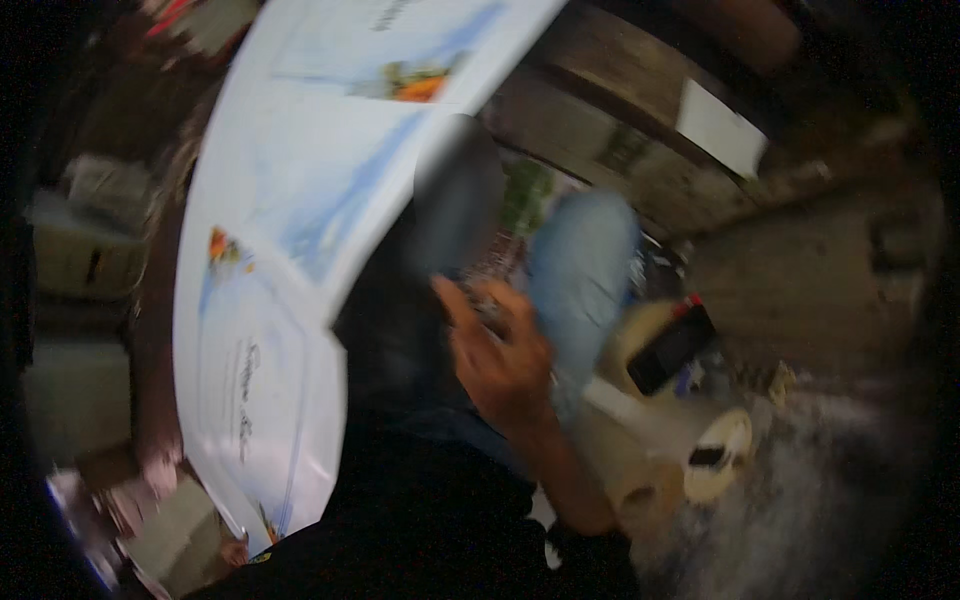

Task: The person pulls laminated printed sheets from a laminating machine, cuts them apart using a utility knife, and stacks them.

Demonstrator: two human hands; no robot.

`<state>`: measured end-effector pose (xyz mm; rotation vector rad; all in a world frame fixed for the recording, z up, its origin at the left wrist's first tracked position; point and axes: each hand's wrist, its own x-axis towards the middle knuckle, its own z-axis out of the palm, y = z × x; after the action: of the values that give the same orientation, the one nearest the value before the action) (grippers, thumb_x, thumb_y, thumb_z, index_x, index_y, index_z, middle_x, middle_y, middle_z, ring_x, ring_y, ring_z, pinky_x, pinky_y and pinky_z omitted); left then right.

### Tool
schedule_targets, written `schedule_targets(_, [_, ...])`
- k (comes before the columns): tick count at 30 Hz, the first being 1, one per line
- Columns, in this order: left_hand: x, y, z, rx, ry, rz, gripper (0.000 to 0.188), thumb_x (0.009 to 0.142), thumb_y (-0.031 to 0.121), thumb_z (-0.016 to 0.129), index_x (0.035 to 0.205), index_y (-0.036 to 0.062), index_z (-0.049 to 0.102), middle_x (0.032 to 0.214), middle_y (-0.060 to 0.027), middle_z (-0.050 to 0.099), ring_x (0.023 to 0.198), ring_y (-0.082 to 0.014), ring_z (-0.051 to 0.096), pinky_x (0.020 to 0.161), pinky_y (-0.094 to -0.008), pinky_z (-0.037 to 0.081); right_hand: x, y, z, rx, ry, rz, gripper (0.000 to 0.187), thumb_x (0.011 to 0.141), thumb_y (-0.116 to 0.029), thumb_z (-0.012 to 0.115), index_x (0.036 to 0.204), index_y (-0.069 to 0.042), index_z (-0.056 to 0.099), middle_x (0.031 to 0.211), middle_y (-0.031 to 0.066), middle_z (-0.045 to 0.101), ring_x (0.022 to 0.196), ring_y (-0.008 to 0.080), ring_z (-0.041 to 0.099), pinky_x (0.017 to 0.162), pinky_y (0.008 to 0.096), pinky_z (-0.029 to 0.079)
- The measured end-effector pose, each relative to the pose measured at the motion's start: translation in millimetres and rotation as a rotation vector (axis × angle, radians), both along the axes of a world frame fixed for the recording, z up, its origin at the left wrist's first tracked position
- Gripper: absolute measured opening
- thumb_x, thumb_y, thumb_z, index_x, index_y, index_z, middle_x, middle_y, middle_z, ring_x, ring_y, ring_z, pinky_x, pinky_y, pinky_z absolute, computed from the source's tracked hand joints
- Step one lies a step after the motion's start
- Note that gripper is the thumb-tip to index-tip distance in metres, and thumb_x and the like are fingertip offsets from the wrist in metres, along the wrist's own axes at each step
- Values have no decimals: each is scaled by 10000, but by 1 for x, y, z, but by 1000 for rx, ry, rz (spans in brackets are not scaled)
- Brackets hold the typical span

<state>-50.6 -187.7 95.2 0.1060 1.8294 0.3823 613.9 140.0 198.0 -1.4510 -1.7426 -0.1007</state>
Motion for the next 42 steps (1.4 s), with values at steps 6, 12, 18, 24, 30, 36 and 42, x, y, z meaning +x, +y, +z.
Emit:
schedule_targets(6, [33, 42, -8, 2, 2, 24, 497, 843, 145, 664, 1309, 59, 513, 861, -70, 596, 661, -196, 544, 570, -336, 440, 35, 45, -36, 315, -101, 99, 320, 788, -34, 708, 1094, -63, 622, 935, 76, 561, 661, 160, 582, 508, 260, 498])
schedule_targets(12, [-6, 9, 35, 19, 8, 51, 496, 849, 139, 680, 1306, 41, 513, 953, -75, 603, 759, -202, 561, 666, -352, 457, 18, 56, 13, 277, -529, 371, 298, 816, -148, 637, 1102, -62, 645, 949, 37, 608, 738, 140, 575, 575, 227, 492])
schedule_targets(18, [-32, -52, 70, 37, 34, 122, 497, 854, 132, 696, 1303, 24, 513, 1045, -79, 610, 857, -209, 577, 762, -367, 474, 21, 103, 57, 59, -447, 627, 371, 707, -68, 625, 1073, -61, 679, 946, 52, 670, 794, 210, 615, 624, 285, 504])
schedule_targets(24, [-56, -88, 72, 130, 99, 188, 498, 859, 125, 712, 1300, 7, 514, 1137, -83, 616, 955, -215, 594, 858, -383, 491, 23, 155, 110, 206, 42, 462, 426, 560, 107, 609, 955, -11, 716, 826, 96, 686, 719, 248, 587, 652, 336, 483])
schedule_targets(30, [-21, 66, -15, 114, 123, 86, 620, 797, 173, 804, 1306, -7, 499, 1145, -77, 622, 999, -173, 574, 764, -297, 509, -4, 138, 115, 186, 78, 510, 451, 570, 85, 622, 1000, -18, 711, 841, 105, 673, 742, 258, 596, 665, 340, 491])
schedule_targets(36, [73, 201, -125, 528, -336, 416, 654, 905, 164, 680, 1418, 9, 304, 1253, -156, 549, 1153, -271, 553, 953, -439, 497, -38, 101, 101, -38, -90, 651, 490, 652, -89, 728, 1130, -7, 653, 926, 103, 665, 840, 259, 628, 671, 355, 545])
schedule_targets(42, [290, 310, 41, 975, -669, 298, 949, 823, 684, 548, 1446, 3, 326, 1367, -216, 463, 1232, -352, 478, 1065, -476, 363, -78, 32, 59, -278, -317, 899, 435, 759, -84, 603, 1179, 30, 583, 1058, 100, 593, 942, 226, 582, 541, 272, 523])
